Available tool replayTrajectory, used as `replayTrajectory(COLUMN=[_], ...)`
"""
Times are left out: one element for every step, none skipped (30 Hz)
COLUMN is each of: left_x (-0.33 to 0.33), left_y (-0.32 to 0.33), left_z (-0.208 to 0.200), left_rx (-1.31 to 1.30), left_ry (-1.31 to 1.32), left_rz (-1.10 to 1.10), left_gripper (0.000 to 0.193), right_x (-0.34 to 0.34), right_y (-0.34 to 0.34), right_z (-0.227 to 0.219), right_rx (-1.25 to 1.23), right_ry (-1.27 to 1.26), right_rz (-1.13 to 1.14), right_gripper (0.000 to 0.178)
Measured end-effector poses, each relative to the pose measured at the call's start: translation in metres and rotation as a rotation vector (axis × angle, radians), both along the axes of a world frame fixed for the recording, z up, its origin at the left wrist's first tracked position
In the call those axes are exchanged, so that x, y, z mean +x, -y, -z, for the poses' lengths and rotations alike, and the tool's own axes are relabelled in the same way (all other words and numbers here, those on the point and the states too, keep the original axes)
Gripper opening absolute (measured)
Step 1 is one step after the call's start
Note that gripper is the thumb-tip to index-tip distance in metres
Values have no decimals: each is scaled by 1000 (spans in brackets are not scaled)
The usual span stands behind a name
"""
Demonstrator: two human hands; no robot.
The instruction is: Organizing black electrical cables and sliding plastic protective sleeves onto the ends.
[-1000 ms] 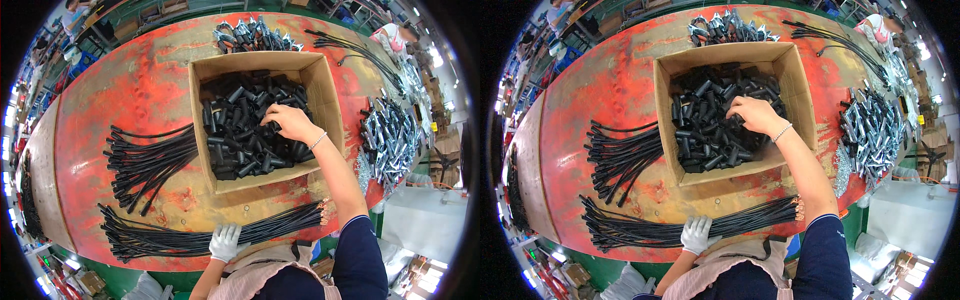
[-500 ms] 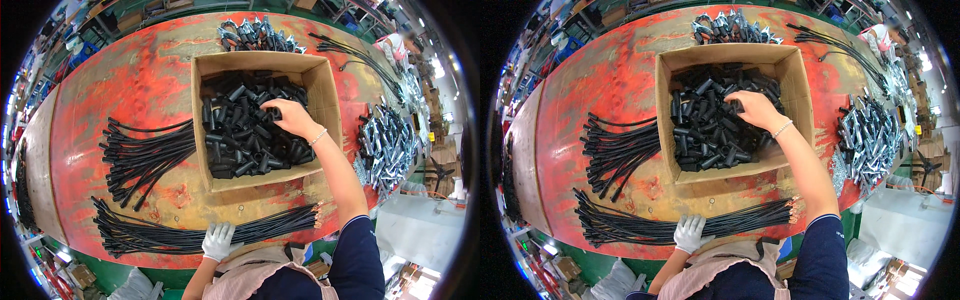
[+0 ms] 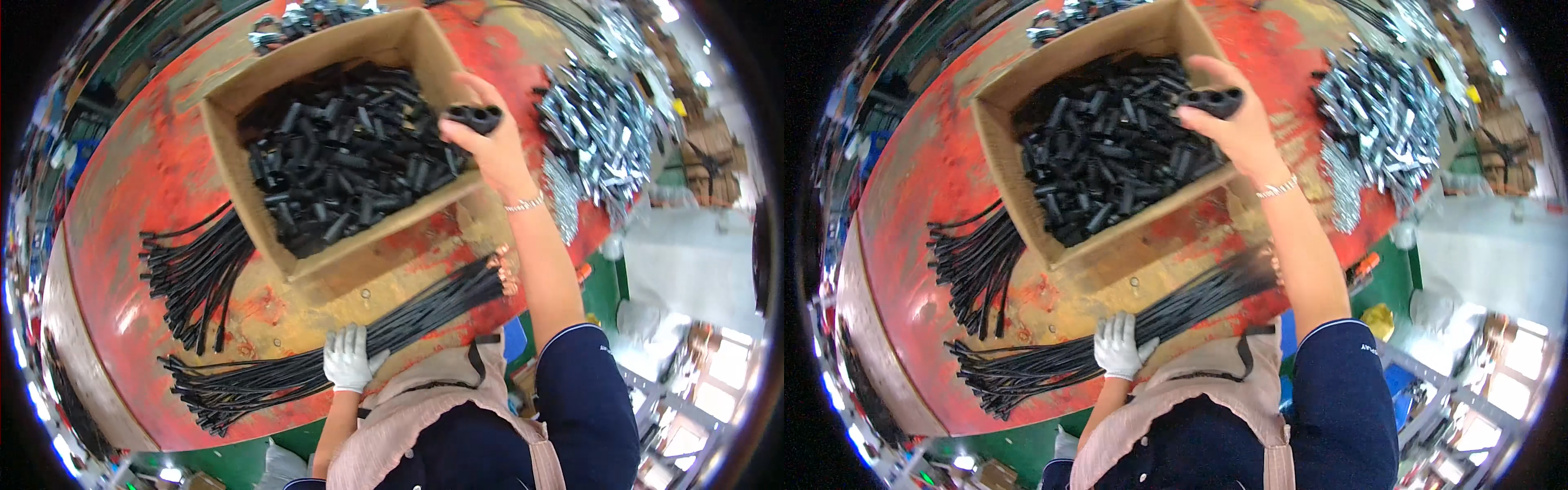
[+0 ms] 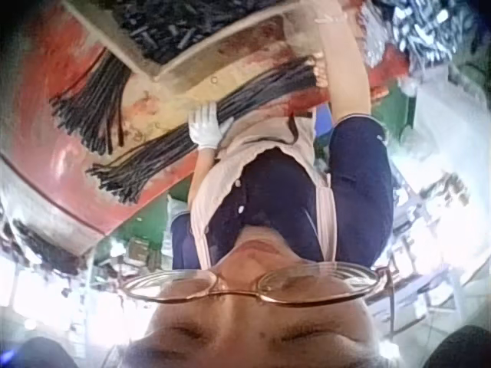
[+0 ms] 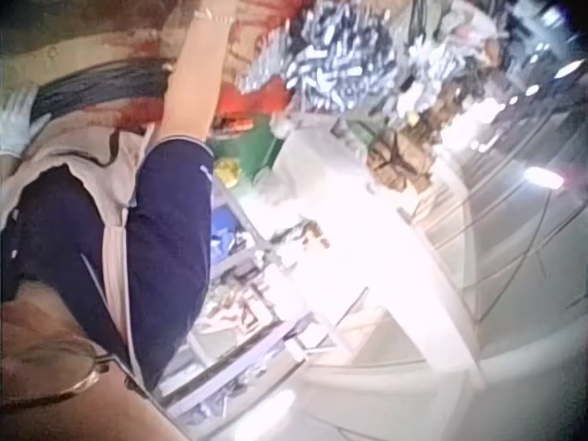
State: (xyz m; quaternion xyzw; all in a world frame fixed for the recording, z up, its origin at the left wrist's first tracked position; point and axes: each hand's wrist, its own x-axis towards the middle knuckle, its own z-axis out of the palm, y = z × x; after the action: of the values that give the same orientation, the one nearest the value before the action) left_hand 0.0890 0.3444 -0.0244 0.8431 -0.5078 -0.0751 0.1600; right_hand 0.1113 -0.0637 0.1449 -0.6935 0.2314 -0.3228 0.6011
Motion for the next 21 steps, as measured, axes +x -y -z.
replayTrajectory(left_x=[-4,-6,-8,-9,-11,-13,-16,-18,-19,-27,-34,-39,-45,-52,-60,-67,-72,-76,-78,-80,-82], left_y=[2,3,6,8,6,6,8,15,25,42,58,73,89,108,124,133,138,143,148,154,159], left_z=[-2,-4,-5,-5,-4,-1,-6,-15,-24,-35,-36,-32,-27,-33,-40,-39,-36,-33,-31,-30,-30], left_rx=[14,20,29,35,45,46,82,112,141,227,225,196,160,252,342,376,410,443,479,524,568], left_ry=[10,17,23,43,61,52,25,-2,-24,9,4,-23,-49,-92,-133,-103,-100,-95,-93,-92,-90], left_rz=[-8,11,23,36,48,52,87,119,144,241,312,362,405,365,320,290,277,260,236,229,220], left_gripper=[70,72,73,74,75,79,81,82,84,88,93,94,96,96,96,92,90,88,86,79,73], right_x=[-37,-83,-128,-171,-210,-240,-267,-292,-311,-325,-334,-336,-334,-330,-326,-322,-318,-312,-305,-299,-292], right_y=[-4,-3,-1,-13,-36,-62,-90,-120,-148,-175,-198,-216,-227,-231,-235,-237,-238,-237,-235,-232,-227], right_z=[-4,11,39,56,71,86,101,114,124,131,136,136,135,129,131,136,141,146,154,158,161], right_rx=[242,294,357,452,554,591,630,692,754,799,851,887,915,955,993,1025,1057,1055,1057,1057,1070], right_ry=[96,138,184,175,165,150,134,62,-7,-83,-161,-192,-221,-226,-166,-105,-44,-76,-113,-148,-131], right_rz=[50,154,260,353,445,551,650,659,657,643,625,596,560,540,526,511,497,481,458,441,401], right_gripper=[32,32,31,30,29,28,27,26,25,27,29,32,37,46,49,52,56,55,55,55,51])
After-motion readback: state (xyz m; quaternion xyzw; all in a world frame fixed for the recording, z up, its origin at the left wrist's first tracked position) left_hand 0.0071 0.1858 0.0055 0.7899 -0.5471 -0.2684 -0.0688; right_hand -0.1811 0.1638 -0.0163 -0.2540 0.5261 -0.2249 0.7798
